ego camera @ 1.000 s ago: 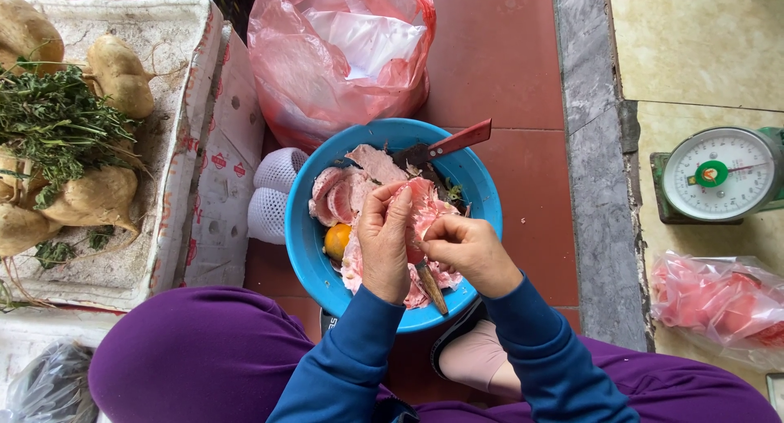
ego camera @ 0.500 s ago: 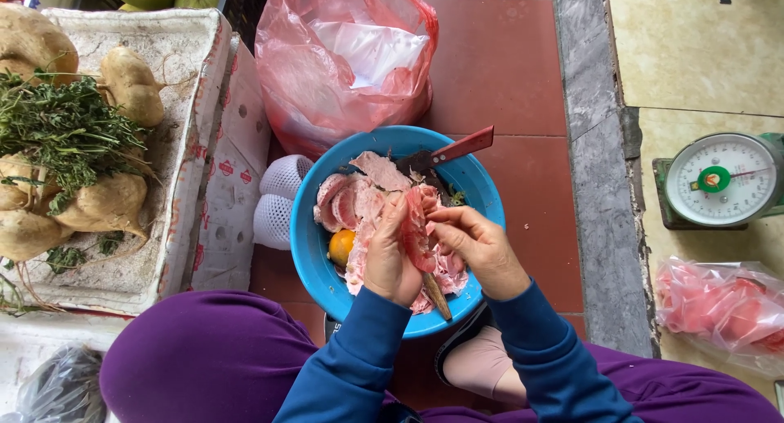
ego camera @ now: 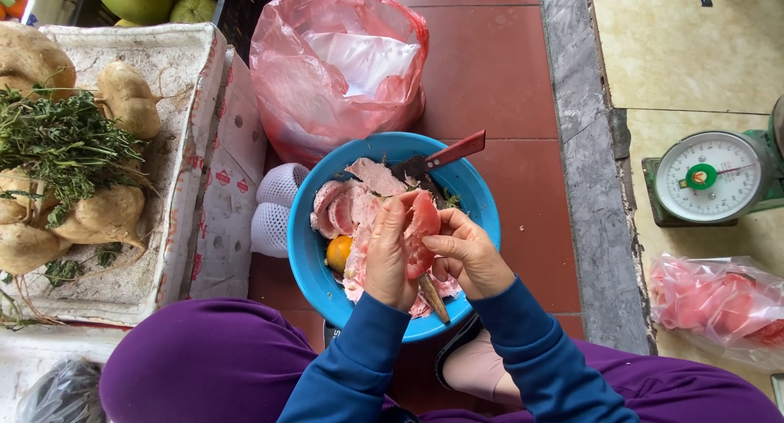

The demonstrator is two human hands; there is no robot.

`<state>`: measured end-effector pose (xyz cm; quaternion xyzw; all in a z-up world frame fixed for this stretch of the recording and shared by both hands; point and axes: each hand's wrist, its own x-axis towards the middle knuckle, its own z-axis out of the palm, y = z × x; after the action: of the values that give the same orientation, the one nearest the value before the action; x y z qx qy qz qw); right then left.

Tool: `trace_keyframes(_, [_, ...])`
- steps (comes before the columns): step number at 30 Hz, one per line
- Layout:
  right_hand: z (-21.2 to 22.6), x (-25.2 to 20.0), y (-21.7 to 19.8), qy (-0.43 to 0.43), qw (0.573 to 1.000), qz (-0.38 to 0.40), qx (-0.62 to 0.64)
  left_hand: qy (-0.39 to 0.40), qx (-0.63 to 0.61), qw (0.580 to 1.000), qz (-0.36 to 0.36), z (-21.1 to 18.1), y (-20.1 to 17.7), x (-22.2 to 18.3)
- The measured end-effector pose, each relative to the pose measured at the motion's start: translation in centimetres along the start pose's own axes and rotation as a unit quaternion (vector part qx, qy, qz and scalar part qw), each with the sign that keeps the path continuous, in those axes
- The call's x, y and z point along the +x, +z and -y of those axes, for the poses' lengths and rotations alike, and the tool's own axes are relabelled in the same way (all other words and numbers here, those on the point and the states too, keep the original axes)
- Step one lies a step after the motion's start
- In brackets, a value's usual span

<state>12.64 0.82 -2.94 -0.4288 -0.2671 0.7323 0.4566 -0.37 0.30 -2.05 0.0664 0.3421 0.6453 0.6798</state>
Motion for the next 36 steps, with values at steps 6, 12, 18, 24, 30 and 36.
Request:
trace_keyframes(6, [0.4,-0.2,-0.2,-0.071,0.993,-0.037,-0.089,0.061,0.044,0.997,-0.001,0.0,-0.1,0.3])
trace_keyframes(12, [1.4,-1.0,-2.2,-0.169,0.968,-0.033,-0.185,0.059,-0.019,0.998,0.019,-0.2,-0.3,0.8])
trace_keyframes(18, [-11.0,1.1,-7.0,0.128,0.601,0.013,-0.789,-0.072,-0.119,0.989,0.045,0.0,-1.7,0.7])
trace_keyframes(24, [-17.4,2.9,-11.6,0.168,0.565,0.031,-0.808,-0.124,-0.138,0.983,0.011,0.1,-1.7,0.9])
trace_keyframes(30, [-15.8,2.8,-8.7,0.191,0.567,0.036,-0.800,-0.156,-0.167,0.974,-0.008,1.2,-2.5,2.1])
trace_keyframes(36, [-16.3,3.4,-12.6,0.126,0.945,-0.046,-0.299,-0.143,-0.180,0.973,-0.005,0.5,-3.1,3.4])
